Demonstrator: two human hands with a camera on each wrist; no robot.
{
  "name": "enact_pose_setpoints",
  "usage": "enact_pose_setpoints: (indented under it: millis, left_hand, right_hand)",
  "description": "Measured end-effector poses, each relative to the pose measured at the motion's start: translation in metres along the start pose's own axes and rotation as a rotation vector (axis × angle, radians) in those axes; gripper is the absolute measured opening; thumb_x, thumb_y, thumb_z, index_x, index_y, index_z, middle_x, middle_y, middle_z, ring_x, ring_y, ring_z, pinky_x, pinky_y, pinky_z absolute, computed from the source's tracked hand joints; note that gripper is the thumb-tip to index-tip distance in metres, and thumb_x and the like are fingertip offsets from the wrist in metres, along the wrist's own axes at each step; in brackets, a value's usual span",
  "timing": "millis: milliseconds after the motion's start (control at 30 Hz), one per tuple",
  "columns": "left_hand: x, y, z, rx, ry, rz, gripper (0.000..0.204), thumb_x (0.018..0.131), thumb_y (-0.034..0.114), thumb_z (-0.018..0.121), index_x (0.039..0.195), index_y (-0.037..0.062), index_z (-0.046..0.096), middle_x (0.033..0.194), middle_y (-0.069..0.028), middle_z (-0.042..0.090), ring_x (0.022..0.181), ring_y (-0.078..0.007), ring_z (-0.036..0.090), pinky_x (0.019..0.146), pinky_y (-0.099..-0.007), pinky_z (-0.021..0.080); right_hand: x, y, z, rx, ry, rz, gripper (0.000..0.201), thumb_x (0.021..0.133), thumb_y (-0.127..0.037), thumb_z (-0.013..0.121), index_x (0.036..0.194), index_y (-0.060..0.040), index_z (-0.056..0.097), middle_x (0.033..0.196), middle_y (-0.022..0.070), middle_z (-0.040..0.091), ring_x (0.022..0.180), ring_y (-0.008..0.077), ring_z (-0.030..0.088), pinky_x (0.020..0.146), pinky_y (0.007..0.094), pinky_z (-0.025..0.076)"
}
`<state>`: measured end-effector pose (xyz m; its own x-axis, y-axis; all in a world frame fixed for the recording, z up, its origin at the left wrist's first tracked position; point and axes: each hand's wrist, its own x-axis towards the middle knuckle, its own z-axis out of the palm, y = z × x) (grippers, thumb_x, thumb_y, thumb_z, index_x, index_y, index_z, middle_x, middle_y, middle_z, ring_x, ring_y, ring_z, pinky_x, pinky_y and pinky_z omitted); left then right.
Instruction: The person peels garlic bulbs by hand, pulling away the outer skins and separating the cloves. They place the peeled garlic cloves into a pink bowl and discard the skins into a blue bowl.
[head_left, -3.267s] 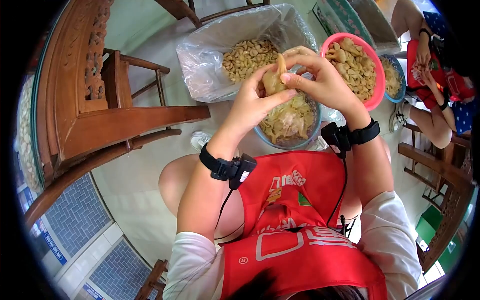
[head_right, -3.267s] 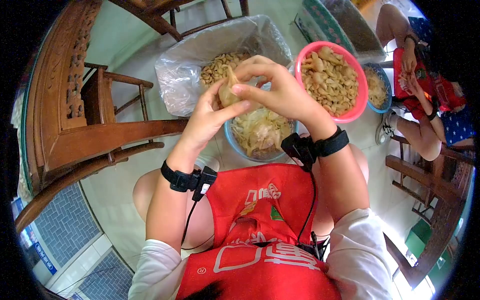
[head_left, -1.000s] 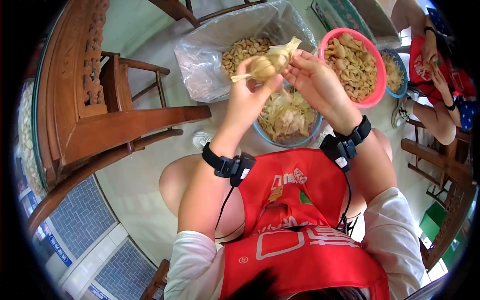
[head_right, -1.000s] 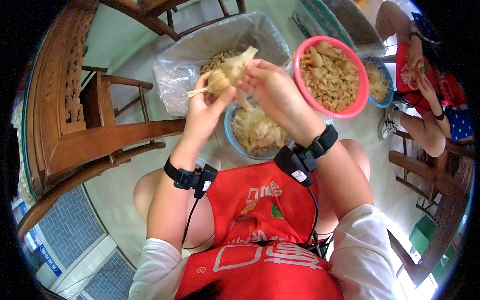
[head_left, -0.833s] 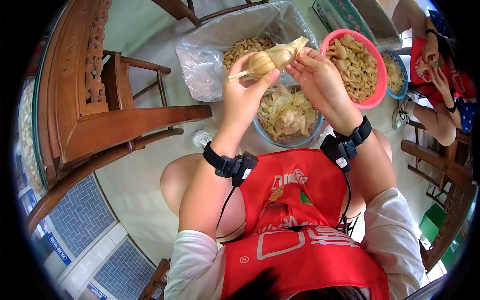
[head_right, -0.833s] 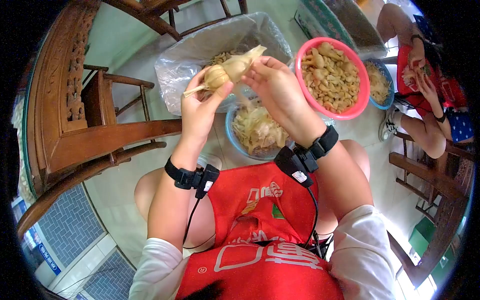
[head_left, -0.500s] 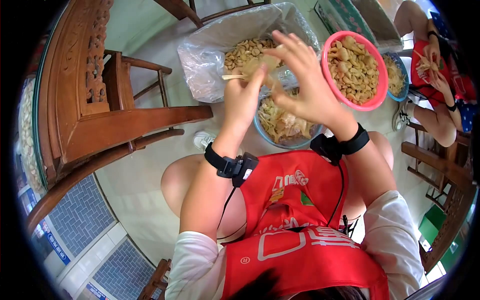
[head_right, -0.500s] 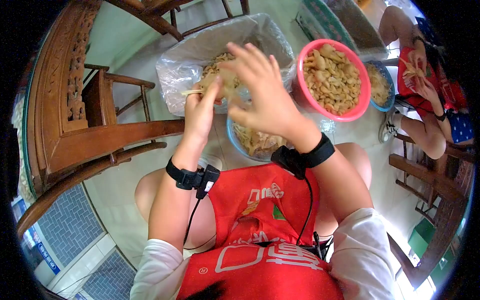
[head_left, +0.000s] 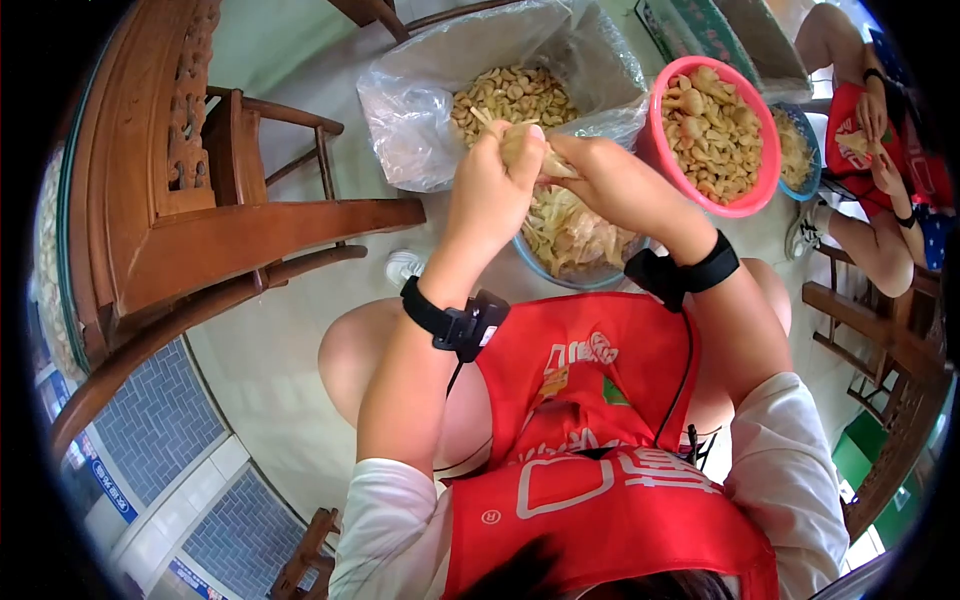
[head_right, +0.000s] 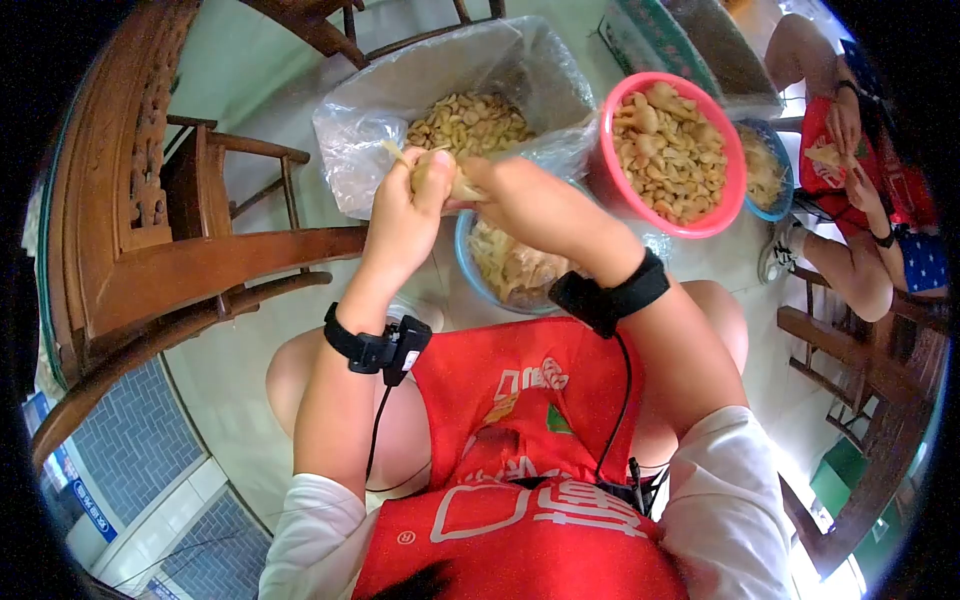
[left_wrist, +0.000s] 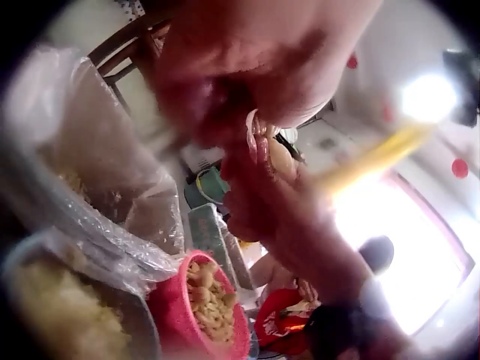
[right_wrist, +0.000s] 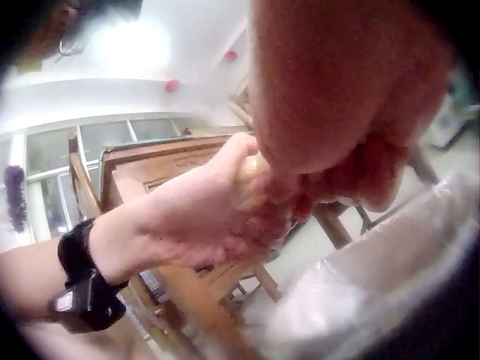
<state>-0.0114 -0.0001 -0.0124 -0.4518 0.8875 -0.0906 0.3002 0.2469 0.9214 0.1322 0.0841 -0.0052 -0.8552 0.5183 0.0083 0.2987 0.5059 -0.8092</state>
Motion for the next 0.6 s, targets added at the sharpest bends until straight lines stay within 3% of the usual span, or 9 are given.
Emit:
enact_pose_setpoints:
  millis: [67, 133, 233, 300, 333, 400, 467, 533, 600]
  left_hand:
    - [0.001, 0.003, -0.006, -0.072, -0.071, 0.003, 0.039, 0.092, 0.037, 0.053, 0.09, -0.001, 0.058, 0.075, -0.0128, 0.064, 0.071, -0.0244, 0.063, 0.066, -0.034, 0.048]
    - [0.002, 0.007, -0.011, -0.322, -0.244, 0.01, 0.036, 0.095, 0.035, 0.047, 0.089, 0.0006, 0.057, 0.071, -0.0034, 0.057, 0.065, -0.0139, 0.054, 0.062, -0.0299, 0.045]
    - [-0.003, 0.021, -0.016, -0.392, -0.322, -0.081, 0.037, 0.097, 0.035, 0.04, 0.087, 0.0028, 0.055, 0.071, 0.0026, 0.05, 0.064, -0.0072, 0.045, 0.059, -0.0259, 0.041]
    - [-0.004, 0.022, -0.02, -0.494, -0.398, -0.15, 0.039, 0.098, 0.036, 0.038, 0.087, 0.0036, 0.055, 0.073, 0.0023, 0.051, 0.064, -0.0075, 0.045, 0.06, -0.0253, 0.04]
    - [-0.005, 0.024, -0.021, -0.596, -0.475, -0.219, 0.041, 0.098, 0.038, 0.035, 0.088, 0.0044, 0.056, 0.075, 0.002, 0.051, 0.065, -0.0077, 0.045, 0.06, -0.0247, 0.04]
    - [-0.01, 0.037, -0.022, -0.667, -0.456, -0.247, 0.042, 0.099, 0.04, 0.033, 0.088, 0.0055, 0.055, 0.075, 0.0021, 0.051, 0.063, -0.0078, 0.043, 0.059, -0.0244, 0.038]
    - [-0.009, 0.038, -0.023, -0.737, -0.437, -0.275, 0.044, 0.099, 0.042, 0.031, 0.088, 0.0066, 0.055, 0.074, 0.0021, 0.05, 0.061, -0.0078, 0.041, 0.058, -0.024, 0.036]
    - [-0.003, 0.03, -0.024, -0.866, -0.626, -0.175, 0.046, 0.099, 0.045, 0.028, 0.088, 0.0082, 0.054, 0.073, 0.0026, 0.049, 0.06, -0.0082, 0.038, 0.056, -0.0239, 0.033]
    - [-0.006, 0.037, -0.021, -0.868, -0.582, -0.211, 0.046, 0.099, 0.046, 0.028, 0.087, 0.0089, 0.053, 0.071, 0.0029, 0.047, 0.06, -0.0082, 0.037, 0.056, -0.0239, 0.031]
  right_hand:
    - [0.0, 0.005, -0.008, 0.17, -0.025, -0.178, 0.023, 0.08, -0.003, 0.057, 0.101, 0.004, 0.054, 0.087, 0.0273, 0.059, 0.086, 0.0438, 0.058, 0.072, 0.0439, 0.046]
    - [0.0, 0.005, -0.014, 0.212, -0.054, -0.166, 0.021, 0.081, -0.006, 0.06, 0.099, 0.0041, 0.056, 0.084, 0.026, 0.059, 0.078, 0.0415, 0.057, 0.07, 0.041, 0.046]
    - [-0.003, -0.003, -0.022, 0.284, -0.096, -0.17, 0.021, 0.084, -0.011, 0.062, 0.096, 0.0053, 0.056, 0.078, 0.0212, 0.058, 0.068, 0.0321, 0.056, 0.067, 0.0379, 0.045]
    - [-0.006, -0.007, -0.025, 0.44, -0.119, -0.163, 0.025, 0.091, -0.02, 0.06, 0.09, 0.0046, 0.056, 0.073, 0.0102, 0.058, 0.063, 0.0178, 0.051, 0.061, 0.0313, 0.043]
    - [-0.009, -0.012, -0.029, 0.44, -0.119, -0.163, 0.025, 0.091, -0.02, 0.06, 0.09, 0.0046, 0.056, 0.073, 0.0102, 0.058, 0.063, 0.0178, 0.051, 0.061, 0.0313, 0.043]
    - [-0.012, -0.02, -0.036, 0.731, -0.233, 0.035, 0.031, 0.095, -0.029, 0.055, 0.085, 0.0001, 0.056, 0.069, 0.0001, 0.051, 0.059, 0.0076, 0.043, 0.053, 0.0252, 0.035]
    - [-0.013, -0.016, -0.031, 0.868, -0.228, 0.069, 0.032, 0.096, -0.032, 0.054, 0.083, -0.0032, 0.054, 0.066, -0.0028, 0.046, 0.056, 0.0058, 0.038, 0.051, 0.0235, 0.03]
    - [-0.014, -0.015, -0.03, 1.006, -0.219, 0.108, 0.033, 0.097, -0.036, 0.052, 0.081, -0.0066, 0.052, 0.064, -0.0057, 0.04, 0.053, 0.004, 0.032, 0.048, 0.0218, 0.024]
    - [-0.012, -0.015, -0.032, 1.182, -0.239, 0.091, 0.033, 0.096, -0.037, 0.052, 0.079, -0.0094, 0.047, 0.061, -0.0071, 0.031, 0.051, 0.0037, 0.025, 0.046, 0.0222, 0.019]
